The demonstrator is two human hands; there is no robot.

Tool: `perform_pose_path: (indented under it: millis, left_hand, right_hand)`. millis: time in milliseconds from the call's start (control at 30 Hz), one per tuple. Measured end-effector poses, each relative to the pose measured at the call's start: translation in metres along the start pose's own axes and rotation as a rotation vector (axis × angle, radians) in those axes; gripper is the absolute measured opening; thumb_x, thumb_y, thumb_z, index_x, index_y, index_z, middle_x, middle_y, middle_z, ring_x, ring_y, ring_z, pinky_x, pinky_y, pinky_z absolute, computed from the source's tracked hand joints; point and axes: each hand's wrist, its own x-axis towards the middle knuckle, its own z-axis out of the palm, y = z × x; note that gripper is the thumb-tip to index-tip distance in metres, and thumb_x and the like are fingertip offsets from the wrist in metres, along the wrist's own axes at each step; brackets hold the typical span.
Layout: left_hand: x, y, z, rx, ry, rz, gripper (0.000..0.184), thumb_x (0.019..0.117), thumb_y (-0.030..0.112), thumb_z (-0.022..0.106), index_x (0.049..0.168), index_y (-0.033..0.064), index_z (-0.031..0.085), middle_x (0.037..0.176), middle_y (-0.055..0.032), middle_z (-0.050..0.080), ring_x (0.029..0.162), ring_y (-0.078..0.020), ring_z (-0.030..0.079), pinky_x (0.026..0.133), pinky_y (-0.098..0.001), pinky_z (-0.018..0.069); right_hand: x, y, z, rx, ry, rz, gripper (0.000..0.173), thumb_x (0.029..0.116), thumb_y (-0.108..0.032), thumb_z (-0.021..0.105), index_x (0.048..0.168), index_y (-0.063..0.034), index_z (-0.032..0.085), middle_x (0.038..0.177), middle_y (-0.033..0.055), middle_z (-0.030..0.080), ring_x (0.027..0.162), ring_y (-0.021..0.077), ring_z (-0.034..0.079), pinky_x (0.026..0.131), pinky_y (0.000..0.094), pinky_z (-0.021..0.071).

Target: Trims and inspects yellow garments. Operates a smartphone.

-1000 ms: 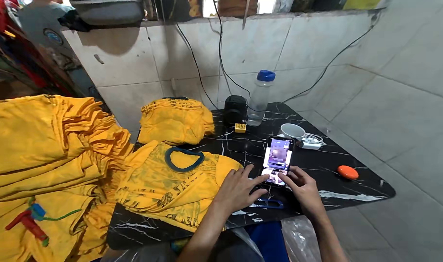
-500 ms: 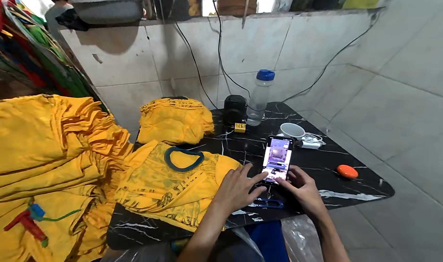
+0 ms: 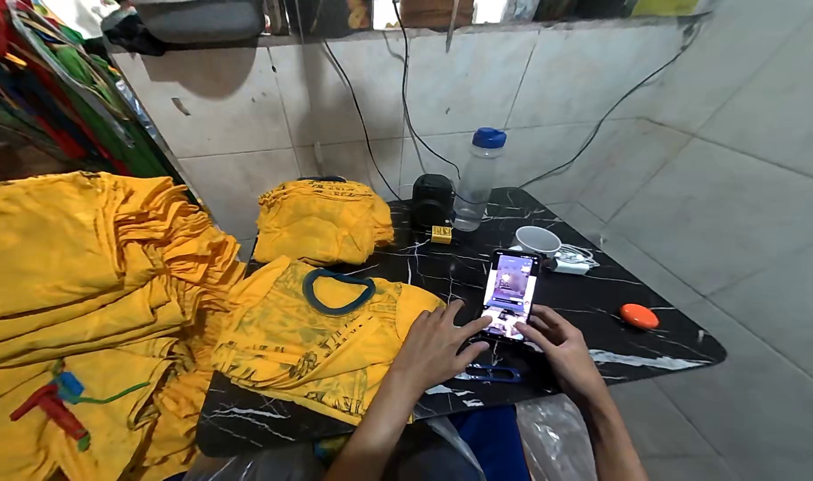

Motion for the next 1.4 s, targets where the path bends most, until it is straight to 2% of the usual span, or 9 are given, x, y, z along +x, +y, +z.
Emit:
perform_pose_path:
  millis: [100,367,533,800,933,1100,1200,1300,1400]
  left_hand:
    - [0.0,0.0,0.0,0.001,-0.009,-0.001,0.045,0.1059,0.057,0.04,0.144,0.0401,0.058,0.146,-0.0108,0.055,0.112,-0.0252,0.064,0.087,-0.0428,0.0537]
    - [0.0,-0.001,0.001,0.004,-0.023,0.005,0.045,0.106,0.055,0.041,0.143,0.0388,0.059,0.146,-0.0109,0.055,0.115,-0.0262,0.063,0.089,-0.0447,0.0535]
    - [0.002,0.0,0.001,0.026,-0.086,0.02,0.046,0.1059,0.057,0.039,0.148,0.0439,0.052,0.151,-0.0115,0.052,0.121,-0.027,0.061,0.093,-0.0468,0.0506]
    - [0.001,0.001,-0.001,0.019,-0.034,0.004,0.045,0.1065,0.056,0.039,0.145,0.0411,0.057,0.149,-0.0088,0.053,0.116,-0.0245,0.062,0.089,-0.0429,0.0528]
    - [0.0,0.0,-0.001,0.015,-0.025,0.02,0.045,0.1065,0.056,0.038,0.145,0.0414,0.056,0.148,-0.009,0.053,0.115,-0.0241,0.063,0.088,-0.0427,0.0535]
    - [0.0,0.0,0.0,0.01,-0.018,0.023,0.045,0.1064,0.056,0.039,0.145,0.0403,0.057,0.147,-0.0096,0.054,0.115,-0.0249,0.063,0.088,-0.043,0.0539]
    - [0.0,0.0,-0.001,0.004,-0.011,0.023,0.045,0.1064,0.056,0.039,0.145,0.0402,0.057,0.147,-0.0097,0.054,0.115,-0.0252,0.063,0.088,-0.0429,0.0541]
    - [0.0,0.0,-0.002,-0.01,-0.01,0.015,0.046,0.1062,0.057,0.039,0.145,0.0409,0.057,0.146,-0.0091,0.055,0.115,-0.0242,0.063,0.088,-0.0426,0.054]
    - [-0.001,0.001,-0.002,-0.023,-0.001,0.009,0.044,0.1059,0.055,0.042,0.144,0.0397,0.058,0.146,-0.0096,0.056,0.114,-0.0245,0.064,0.089,-0.0434,0.0541]
  right_hand:
    - [-0.001,-0.001,0.0,-0.01,0.053,0.002,0.026,0.0989,-0.018,0.061,0.12,-0.0056,0.07,0.101,0.0052,0.075,0.086,0.0139,0.071,0.079,0.0289,0.0591]
    - [0.0,0.001,0.0,-0.004,0.052,-0.003,0.026,0.0957,-0.016,0.066,0.118,-0.0048,0.07,0.104,0.006,0.074,0.09,0.0152,0.071,0.083,0.0307,0.0601]
    - [0.0,0.001,0.002,0.014,0.057,-0.012,0.025,0.095,-0.016,0.066,0.118,-0.0052,0.07,0.103,0.0052,0.074,0.089,0.0137,0.071,0.082,0.0288,0.06]
    - [0.0,0.002,0.004,0.014,-0.012,-0.035,0.051,0.0796,-0.019,0.083,0.127,-0.0088,0.066,0.106,0.0084,0.075,0.089,0.0207,0.073,0.079,0.0338,0.0625]
    - [0.002,-0.001,0.007,-0.039,0.041,-0.04,0.034,0.0905,-0.017,0.074,0.122,-0.0072,0.067,0.103,0.0053,0.075,0.09,0.016,0.073,0.081,0.0314,0.0618]
    - [0.006,-0.006,0.022,-0.1,0.191,-0.03,0.017,0.093,-0.019,0.075,0.103,-0.0067,0.069,0.08,0.0011,0.071,0.067,0.0094,0.067,0.064,0.0266,0.0576]
    - [0.007,-0.006,0.022,-0.104,0.206,-0.026,0.016,0.094,-0.02,0.074,0.101,-0.0075,0.069,0.077,0.0004,0.07,0.063,0.0083,0.065,0.06,0.0247,0.0557]
    - [0.005,-0.002,0.009,-0.072,0.129,0.013,0.022,0.1007,-0.024,0.064,0.112,-0.0067,0.07,0.085,0.0029,0.072,0.069,0.011,0.066,0.066,0.0277,0.0561]
    - [0.001,0.002,-0.007,-0.02,-0.025,0.021,0.036,0.0918,-0.021,0.071,0.124,-0.0065,0.067,0.104,0.007,0.074,0.09,0.017,0.072,0.082,0.0326,0.0607]
